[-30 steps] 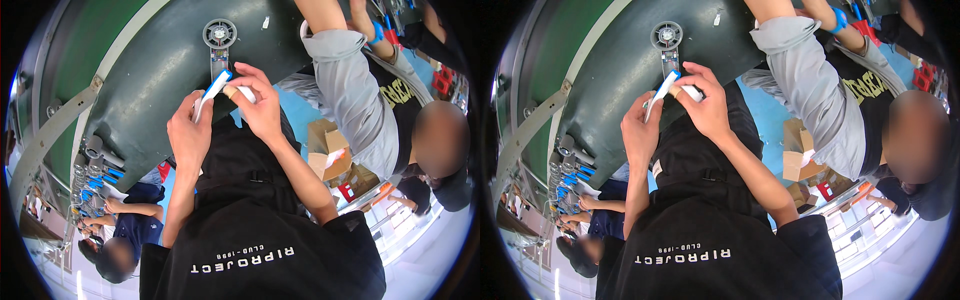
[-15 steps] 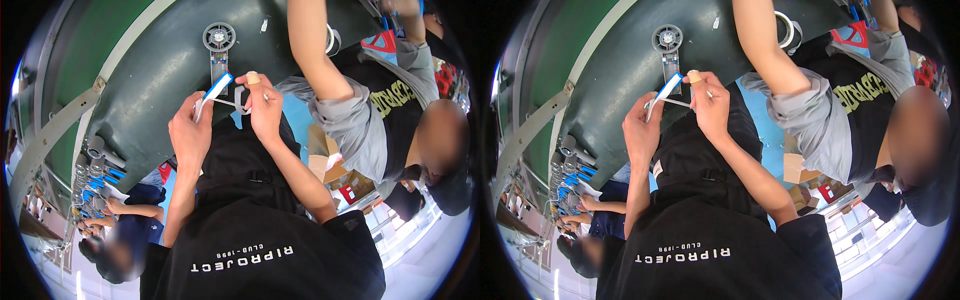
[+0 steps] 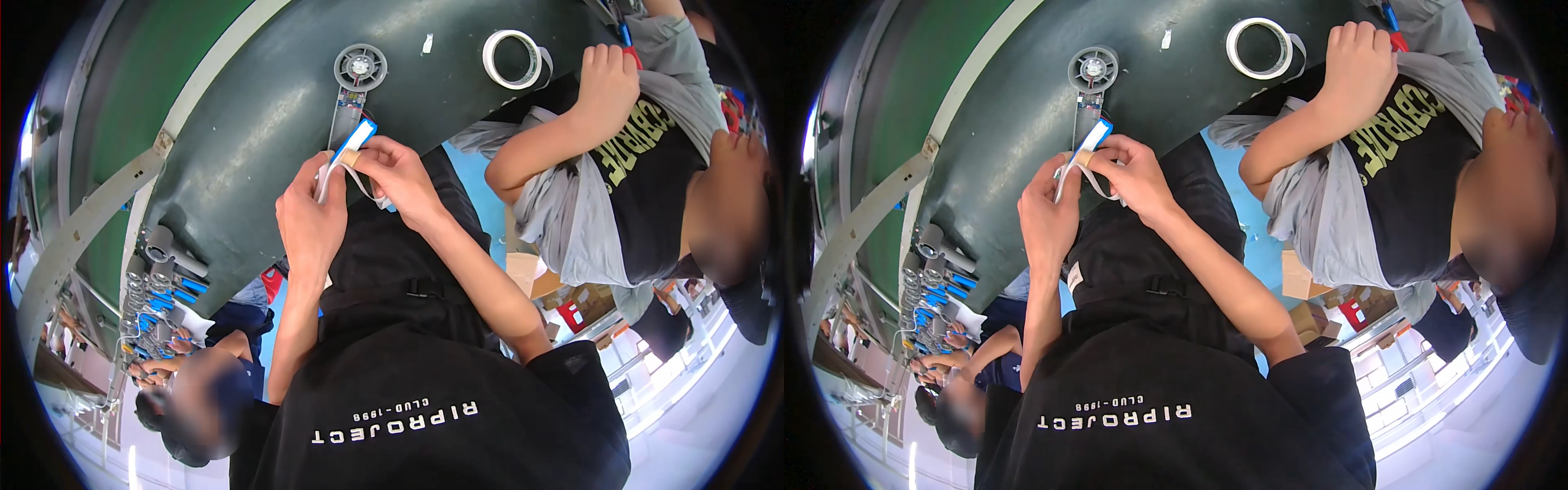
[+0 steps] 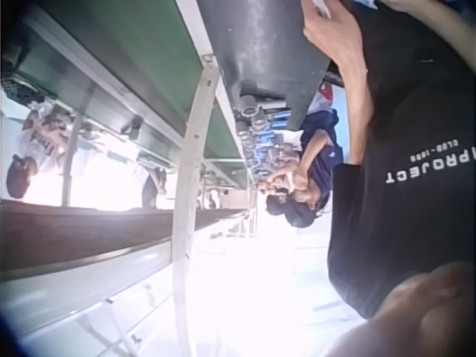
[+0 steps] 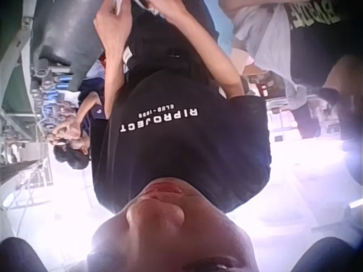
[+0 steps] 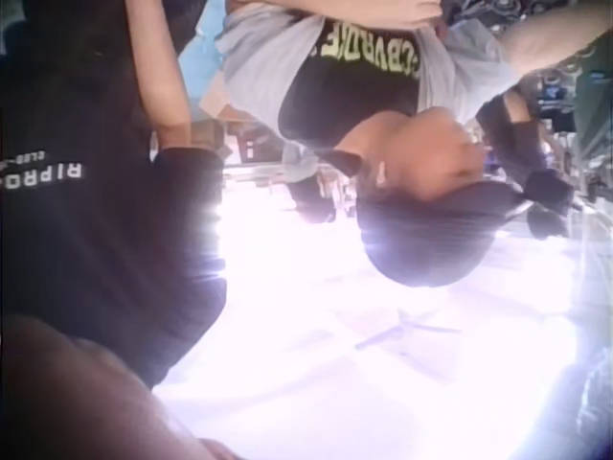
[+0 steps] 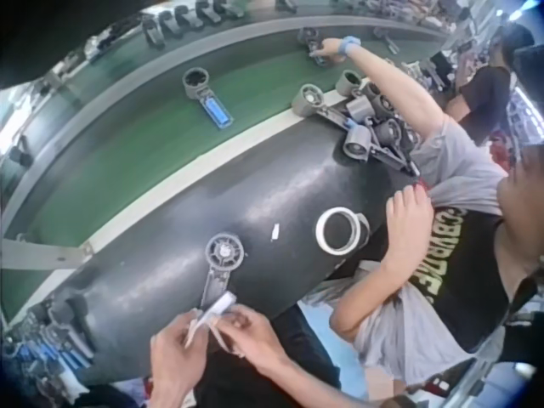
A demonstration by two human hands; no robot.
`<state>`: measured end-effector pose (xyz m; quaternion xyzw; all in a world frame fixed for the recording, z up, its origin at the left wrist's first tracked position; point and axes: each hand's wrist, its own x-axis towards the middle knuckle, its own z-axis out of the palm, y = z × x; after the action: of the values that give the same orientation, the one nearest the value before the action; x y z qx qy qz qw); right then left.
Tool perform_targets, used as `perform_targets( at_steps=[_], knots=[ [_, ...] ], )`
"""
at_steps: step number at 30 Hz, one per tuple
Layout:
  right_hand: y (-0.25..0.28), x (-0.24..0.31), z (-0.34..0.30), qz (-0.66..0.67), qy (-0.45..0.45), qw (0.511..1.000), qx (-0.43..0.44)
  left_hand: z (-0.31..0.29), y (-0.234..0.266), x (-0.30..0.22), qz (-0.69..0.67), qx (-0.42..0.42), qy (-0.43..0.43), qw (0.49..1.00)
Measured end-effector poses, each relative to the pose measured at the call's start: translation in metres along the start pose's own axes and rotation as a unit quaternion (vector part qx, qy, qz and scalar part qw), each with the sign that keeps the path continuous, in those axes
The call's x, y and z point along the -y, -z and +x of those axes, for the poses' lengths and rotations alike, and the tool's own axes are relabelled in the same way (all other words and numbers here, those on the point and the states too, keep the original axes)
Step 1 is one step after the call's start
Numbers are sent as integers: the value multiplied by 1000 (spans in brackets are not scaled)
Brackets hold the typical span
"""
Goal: The recorder assembles components of small electronic fans on a factory production line, including applying tape and connecting motors to housings.
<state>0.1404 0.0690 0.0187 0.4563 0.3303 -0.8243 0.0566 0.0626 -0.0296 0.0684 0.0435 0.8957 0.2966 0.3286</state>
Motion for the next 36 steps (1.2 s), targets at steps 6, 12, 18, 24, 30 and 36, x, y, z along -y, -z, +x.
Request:
perform_targets(
  at_steps=[6,12,18,24,30,36],
  knots=[
    [-8,-3,3,-46,42,998,-23,2,1,5,21,16,33,999],
    [-12,-10,6,-21,54,998,-22,4,0,-3,27,-21,59,998],
    [-18,-21,9,49,77,995,-29,11,1,-10,59,-34,96,993],
    [-20,-30,9,108,101,988,-36,15,-5,-8,110,-71,69,989],
    [-22,-30,14,108,117,987,-34,19,-6,-10,146,-81,65,984],
    [-18,-23,15,147,110,983,-9,14,-4,5,121,-106,-88,983]
  ],
)
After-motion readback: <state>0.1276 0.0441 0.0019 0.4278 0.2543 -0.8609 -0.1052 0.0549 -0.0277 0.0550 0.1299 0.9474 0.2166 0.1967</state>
